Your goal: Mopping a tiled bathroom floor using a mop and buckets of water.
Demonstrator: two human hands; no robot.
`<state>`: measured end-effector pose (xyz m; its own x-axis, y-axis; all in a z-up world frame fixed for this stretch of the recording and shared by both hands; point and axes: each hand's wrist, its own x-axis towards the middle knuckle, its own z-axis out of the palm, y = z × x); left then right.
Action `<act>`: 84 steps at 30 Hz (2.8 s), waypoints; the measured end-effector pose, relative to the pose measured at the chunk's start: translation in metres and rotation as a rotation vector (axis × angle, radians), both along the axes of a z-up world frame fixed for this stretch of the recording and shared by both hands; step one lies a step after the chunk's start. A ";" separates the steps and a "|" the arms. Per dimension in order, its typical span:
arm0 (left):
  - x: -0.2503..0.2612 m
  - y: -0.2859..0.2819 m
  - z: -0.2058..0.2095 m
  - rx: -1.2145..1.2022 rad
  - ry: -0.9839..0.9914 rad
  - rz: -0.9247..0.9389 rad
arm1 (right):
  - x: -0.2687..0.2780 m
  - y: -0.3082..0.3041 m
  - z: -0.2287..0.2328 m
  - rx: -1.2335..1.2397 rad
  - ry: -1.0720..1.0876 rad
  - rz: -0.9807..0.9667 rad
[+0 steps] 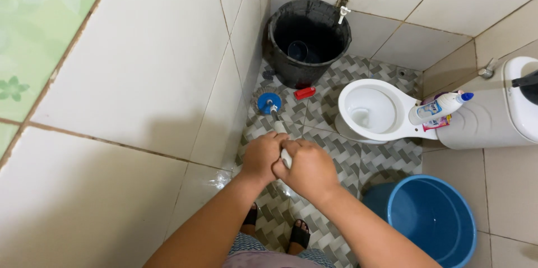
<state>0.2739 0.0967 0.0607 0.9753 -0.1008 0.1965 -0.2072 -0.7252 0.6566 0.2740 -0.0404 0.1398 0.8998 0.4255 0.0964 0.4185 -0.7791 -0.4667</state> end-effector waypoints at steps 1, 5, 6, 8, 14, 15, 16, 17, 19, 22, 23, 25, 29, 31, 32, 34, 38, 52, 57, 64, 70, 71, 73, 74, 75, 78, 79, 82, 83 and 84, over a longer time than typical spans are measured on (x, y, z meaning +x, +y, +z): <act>0.001 0.000 0.006 0.002 0.002 -0.002 | 0.000 0.001 0.007 0.002 0.002 -0.002; 0.005 -0.002 0.015 0.041 0.179 0.027 | 0.002 0.001 0.006 -0.004 -0.003 -0.012; 0.005 -0.002 0.015 0.032 0.276 0.023 | 0.002 0.000 -0.001 0.017 -0.059 0.008; 0.010 0.001 -0.002 0.025 0.206 0.002 | 0.006 -0.001 -0.013 0.012 -0.063 0.023; 0.035 0.007 -0.061 0.051 0.151 -0.037 | 0.024 0.004 -0.057 0.081 -0.089 0.037; 0.039 0.008 -0.076 0.049 0.119 -0.024 | 0.027 0.006 -0.065 0.092 -0.086 0.028; 0.040 0.009 -0.082 0.050 0.125 -0.027 | 0.027 0.006 -0.068 0.092 -0.079 0.024; 0.041 0.010 -0.088 0.065 0.017 -0.020 | 0.028 0.006 -0.072 0.075 -0.073 0.020; 0.039 0.011 -0.087 0.081 -0.085 -0.017 | 0.024 0.007 -0.071 0.058 -0.062 0.012; 0.033 0.014 -0.054 -0.049 -0.122 -0.042 | 0.013 0.006 -0.049 0.043 -0.039 0.004; 0.030 0.015 -0.037 0.012 -0.075 -0.073 | 0.010 0.006 -0.039 0.064 -0.056 -0.012; 0.025 0.016 -0.007 0.075 -0.031 -0.105 | 0.005 0.006 -0.015 0.085 -0.075 -0.031; 0.017 0.011 0.027 0.046 0.033 -0.105 | 0.000 0.005 0.015 0.098 -0.047 -0.050; 0.012 0.011 0.026 0.055 0.089 -0.093 | -0.002 0.003 0.008 0.110 -0.106 -0.034; 0.010 0.011 0.020 0.006 0.056 -0.091 | -0.003 0.003 0.000 0.133 -0.112 -0.016; 0.013 0.013 0.004 -0.047 0.011 -0.099 | -0.001 0.001 -0.018 0.152 -0.131 -0.005; 0.025 0.020 -0.058 -0.044 0.059 -0.145 | 0.002 0.000 -0.049 0.146 -0.061 -0.005; -0.008 -0.027 0.012 -0.307 -0.026 -0.370 | -0.034 -0.028 0.027 0.101 -0.117 -0.145; -0.012 -0.057 0.027 -0.244 0.199 -0.418 | -0.047 -0.043 0.050 -0.009 -0.195 -0.216; 0.003 -0.077 -0.034 -0.394 0.160 -0.665 | -0.060 -0.063 -0.011 -0.131 -0.191 -0.255; 0.024 -0.100 -0.101 -0.731 0.559 -0.578 | -0.054 -0.069 -0.060 -0.079 -0.157 -0.330; 0.028 -0.102 -0.103 -0.910 0.788 -0.462 | -0.051 -0.070 -0.064 -0.037 -0.044 -0.402; 0.036 -0.108 -0.110 -1.084 1.018 -0.334 | -0.044 -0.073 -0.069 0.003 0.070 -0.475; 0.039 -0.111 -0.115 -0.609 0.578 -0.449 | -0.039 -0.076 -0.070 0.060 0.210 -0.578; 0.042 -0.114 -0.121 -0.132 0.136 -0.518 | -0.035 -0.078 -0.073 0.117 0.354 -0.679; 0.057 -0.118 -0.086 0.004 -0.058 -0.564 | -0.033 -0.100 -0.096 0.222 0.190 -0.495; 0.060 -0.118 -0.086 0.001 -0.050 -0.560 | -0.031 -0.100 -0.091 0.219 0.199 -0.492; 0.063 -0.119 -0.075 0.031 0.032 -0.628 | -0.029 -0.101 -0.075 0.180 0.297 -0.536; 0.063 -0.119 -0.065 0.056 0.108 -0.639 | -0.028 -0.103 -0.072 0.201 0.280 -0.515; 0.063 -0.118 -0.053 0.080 0.185 -0.649 | -0.027 -0.104 -0.067 0.223 0.262 -0.493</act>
<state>0.3370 -0.0217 0.0073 0.7290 -0.6845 -0.0002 -0.5066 -0.5397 0.6723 0.2468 -0.1442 0.0724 0.9918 -0.0532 -0.1165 -0.1187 -0.7237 -0.6798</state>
